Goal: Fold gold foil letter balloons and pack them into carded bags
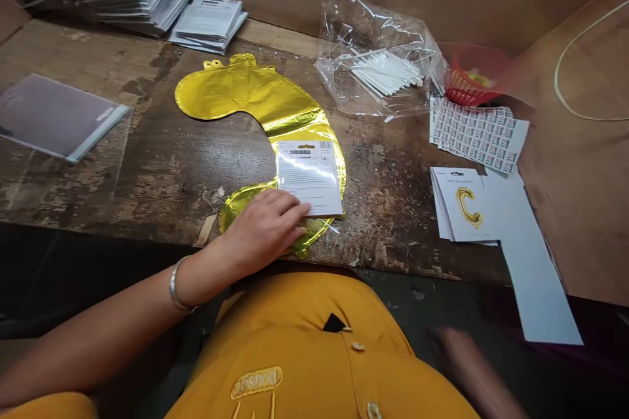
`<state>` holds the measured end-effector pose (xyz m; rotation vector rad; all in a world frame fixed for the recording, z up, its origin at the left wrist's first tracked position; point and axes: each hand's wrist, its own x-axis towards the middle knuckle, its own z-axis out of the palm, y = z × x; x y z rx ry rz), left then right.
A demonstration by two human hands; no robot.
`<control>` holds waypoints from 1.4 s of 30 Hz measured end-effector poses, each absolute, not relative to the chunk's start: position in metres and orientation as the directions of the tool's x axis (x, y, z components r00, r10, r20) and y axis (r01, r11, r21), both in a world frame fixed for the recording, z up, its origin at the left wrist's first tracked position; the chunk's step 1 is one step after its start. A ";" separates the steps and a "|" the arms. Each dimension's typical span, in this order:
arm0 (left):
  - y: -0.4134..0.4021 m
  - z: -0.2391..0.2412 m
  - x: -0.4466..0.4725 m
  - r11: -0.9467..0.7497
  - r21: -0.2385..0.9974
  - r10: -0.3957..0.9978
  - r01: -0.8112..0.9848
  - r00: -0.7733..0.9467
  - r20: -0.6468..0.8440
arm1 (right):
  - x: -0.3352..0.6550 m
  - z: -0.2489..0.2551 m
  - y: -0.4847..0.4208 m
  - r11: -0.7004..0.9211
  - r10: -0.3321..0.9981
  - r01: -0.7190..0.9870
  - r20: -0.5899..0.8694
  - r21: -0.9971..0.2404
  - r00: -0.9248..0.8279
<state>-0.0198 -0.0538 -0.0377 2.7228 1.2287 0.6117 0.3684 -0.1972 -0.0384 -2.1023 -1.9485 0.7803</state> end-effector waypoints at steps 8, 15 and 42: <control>-0.052 -0.052 -0.005 -0.618 0.380 0.779 0.688 0.470 0.415 | 0.272 0.013 -0.060 0.423 0.893 0.772 0.072 -0.475 -0.445; -0.045 -0.043 -0.008 -0.454 0.499 0.890 0.738 0.397 0.223 | 0.220 -0.040 -0.001 0.593 0.781 0.584 0.218 -0.555 -0.586; -0.022 -0.007 -0.025 -0.200 0.867 0.965 0.456 -0.059 0.254 | 0.202 -0.003 0.024 -0.187 0.946 0.132 -0.215 -0.973 -0.242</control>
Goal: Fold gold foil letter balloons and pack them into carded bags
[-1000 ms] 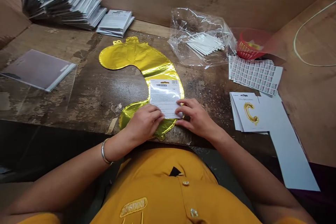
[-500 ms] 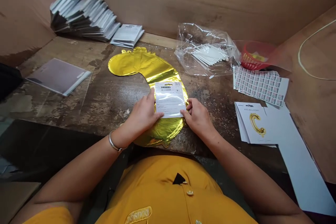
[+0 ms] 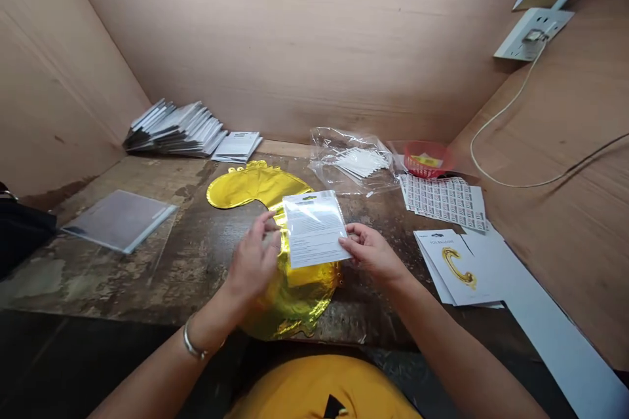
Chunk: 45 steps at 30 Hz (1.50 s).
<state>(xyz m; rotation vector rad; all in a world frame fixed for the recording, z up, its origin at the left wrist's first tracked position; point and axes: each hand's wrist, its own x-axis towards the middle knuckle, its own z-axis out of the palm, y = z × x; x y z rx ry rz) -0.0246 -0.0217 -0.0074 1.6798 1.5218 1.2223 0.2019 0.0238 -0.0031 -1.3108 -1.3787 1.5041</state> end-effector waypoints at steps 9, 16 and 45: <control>0.060 0.023 -0.060 -0.461 -0.012 0.764 0.887 0.404 0.503 | 0.195 0.013 0.068 0.248 0.953 0.485 0.122 -0.838 -0.276; 0.211 0.029 -0.170 -0.031 0.222 0.916 0.975 -0.061 0.397 | 0.248 0.011 0.160 0.283 0.951 0.948 0.170 -0.148 -0.257; 0.210 -0.028 0.050 -0.647 0.100 0.762 0.756 0.644 0.062 | 0.259 -0.014 0.251 0.206 0.978 0.978 0.027 -0.022 -0.205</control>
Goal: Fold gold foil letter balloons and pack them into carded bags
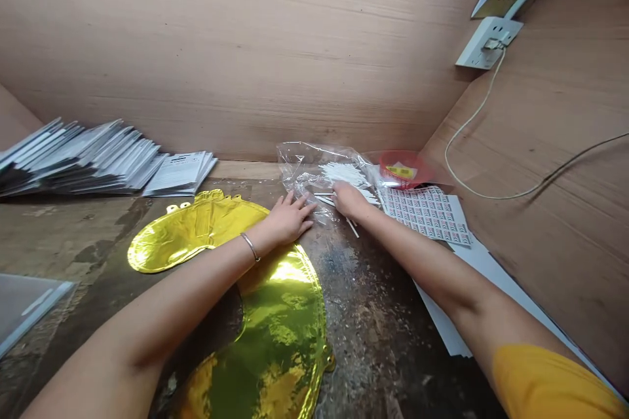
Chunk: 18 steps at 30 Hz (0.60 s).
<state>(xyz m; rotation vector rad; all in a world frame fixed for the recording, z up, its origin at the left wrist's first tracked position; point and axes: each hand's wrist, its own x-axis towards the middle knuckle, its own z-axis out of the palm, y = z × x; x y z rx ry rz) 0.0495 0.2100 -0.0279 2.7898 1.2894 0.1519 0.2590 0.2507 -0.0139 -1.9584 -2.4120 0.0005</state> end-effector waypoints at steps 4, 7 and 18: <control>0.209 -0.038 0.049 -0.635 0.114 0.772 0.764 0.634 0.048 | 0.258 -0.018 0.263 0.204 0.978 0.978 0.039 -0.035 -0.203; 0.208 -0.042 0.048 -0.620 0.129 0.784 0.774 0.620 0.043 | 0.259 -0.010 0.273 0.208 0.978 0.977 -0.021 -0.037 -0.209; 0.200 -0.027 0.051 -0.615 0.155 0.786 0.773 0.617 0.041 | 0.281 0.008 0.146 0.114 0.991 0.991 -0.072 0.067 -0.110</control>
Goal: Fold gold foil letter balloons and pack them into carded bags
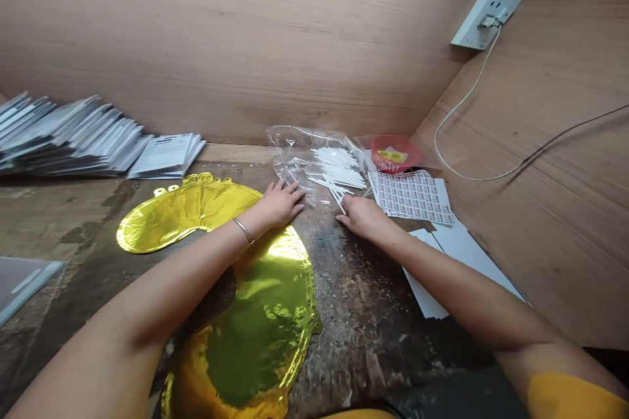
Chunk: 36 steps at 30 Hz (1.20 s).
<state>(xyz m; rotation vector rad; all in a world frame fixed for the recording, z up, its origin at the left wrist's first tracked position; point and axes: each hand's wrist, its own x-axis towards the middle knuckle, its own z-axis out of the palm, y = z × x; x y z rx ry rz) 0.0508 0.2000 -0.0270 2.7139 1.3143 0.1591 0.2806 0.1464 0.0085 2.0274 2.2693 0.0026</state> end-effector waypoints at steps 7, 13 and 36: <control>0.114 0.001 0.015 -0.682 0.216 0.730 0.699 0.668 0.144 | 0.279 0.005 0.172 -0.015 1.000 0.999 0.025 0.038 0.014; -0.035 0.000 -0.061 -0.661 0.320 0.730 0.679 0.680 0.066 | 0.252 0.027 0.095 0.174 0.977 0.983 0.132 -0.052 -0.166; -0.039 -0.007 -0.096 0.050 0.882 0.889 0.468 0.383 -0.253 | 0.200 0.016 -0.019 0.544 0.758 0.546 0.094 -0.637 -0.646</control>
